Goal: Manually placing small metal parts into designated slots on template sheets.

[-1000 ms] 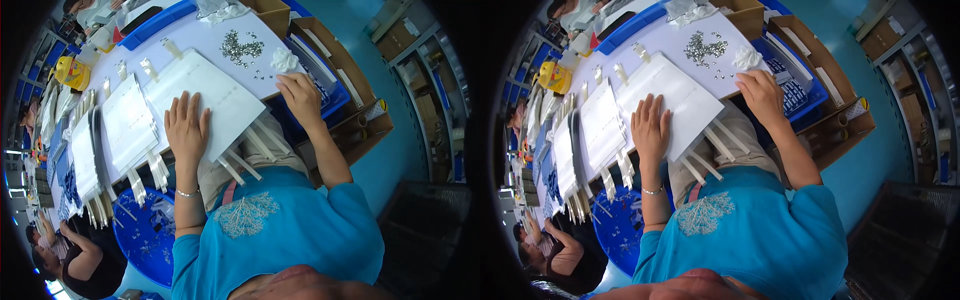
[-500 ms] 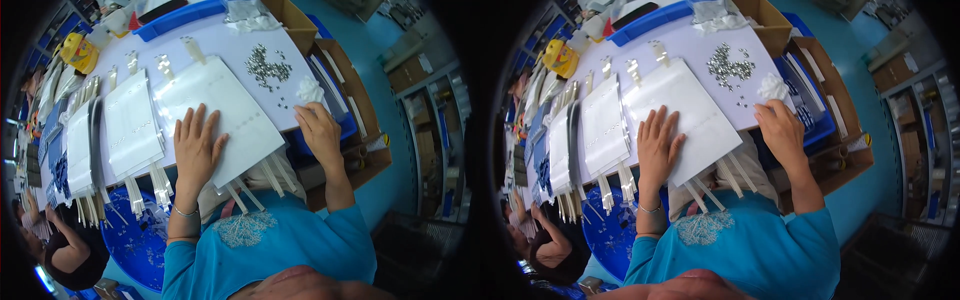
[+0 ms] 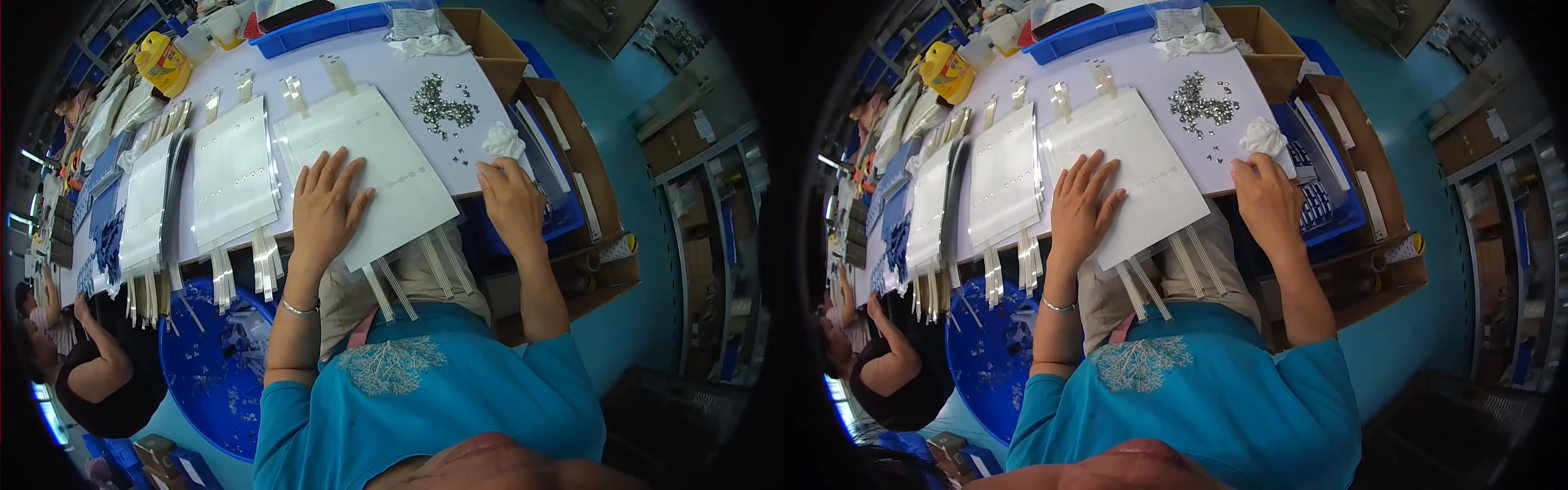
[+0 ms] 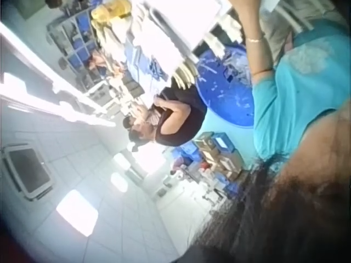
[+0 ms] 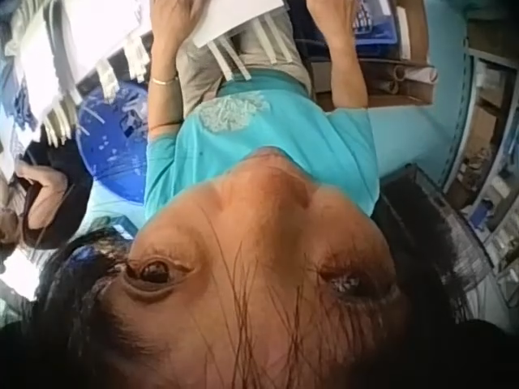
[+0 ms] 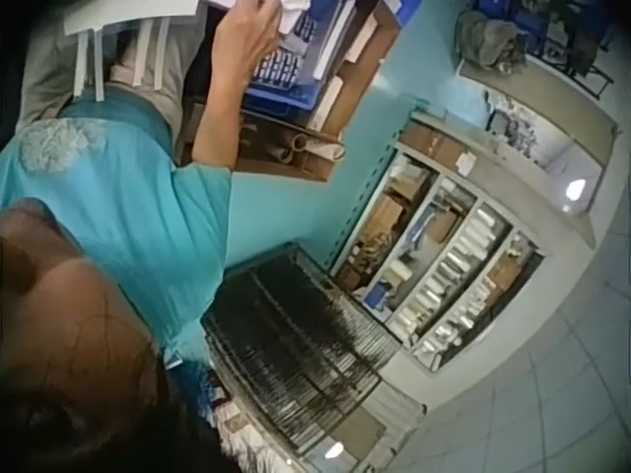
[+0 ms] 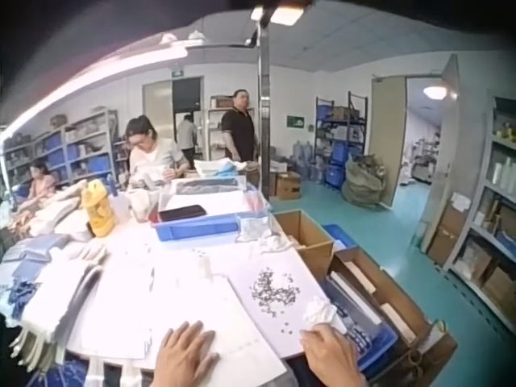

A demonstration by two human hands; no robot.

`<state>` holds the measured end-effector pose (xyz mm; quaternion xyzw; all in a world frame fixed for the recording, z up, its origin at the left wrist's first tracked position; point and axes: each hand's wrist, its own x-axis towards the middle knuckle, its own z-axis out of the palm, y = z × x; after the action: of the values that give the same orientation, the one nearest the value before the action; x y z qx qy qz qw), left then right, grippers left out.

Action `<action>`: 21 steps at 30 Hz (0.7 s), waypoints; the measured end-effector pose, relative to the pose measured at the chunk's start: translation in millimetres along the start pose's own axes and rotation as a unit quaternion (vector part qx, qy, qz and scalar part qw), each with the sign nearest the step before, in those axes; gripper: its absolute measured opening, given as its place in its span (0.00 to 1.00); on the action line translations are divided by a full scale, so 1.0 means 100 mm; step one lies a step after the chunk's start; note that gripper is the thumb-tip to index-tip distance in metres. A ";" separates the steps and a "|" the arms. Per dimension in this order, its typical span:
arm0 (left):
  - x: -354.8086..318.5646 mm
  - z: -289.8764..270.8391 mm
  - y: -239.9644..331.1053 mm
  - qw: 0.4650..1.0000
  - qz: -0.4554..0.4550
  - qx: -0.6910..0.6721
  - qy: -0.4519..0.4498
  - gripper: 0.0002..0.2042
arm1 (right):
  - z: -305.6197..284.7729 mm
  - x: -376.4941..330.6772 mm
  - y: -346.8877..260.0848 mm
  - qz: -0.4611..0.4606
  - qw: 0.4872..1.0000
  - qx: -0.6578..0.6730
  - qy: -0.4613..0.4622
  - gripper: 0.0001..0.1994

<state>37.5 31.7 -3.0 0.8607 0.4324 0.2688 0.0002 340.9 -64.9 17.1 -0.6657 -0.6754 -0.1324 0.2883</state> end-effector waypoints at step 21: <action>0.00 0.02 -0.09 1.000 0.015 -0.016 0.007 0.25 | 0.02 0.01 -0.05 0.022 0.999 -0.026 -0.013 0.09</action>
<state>31.2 37.9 -7.0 0.8650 0.4155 0.2813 0.0071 335.3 -63.5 17.4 -0.6895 -0.6605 -0.1351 0.2647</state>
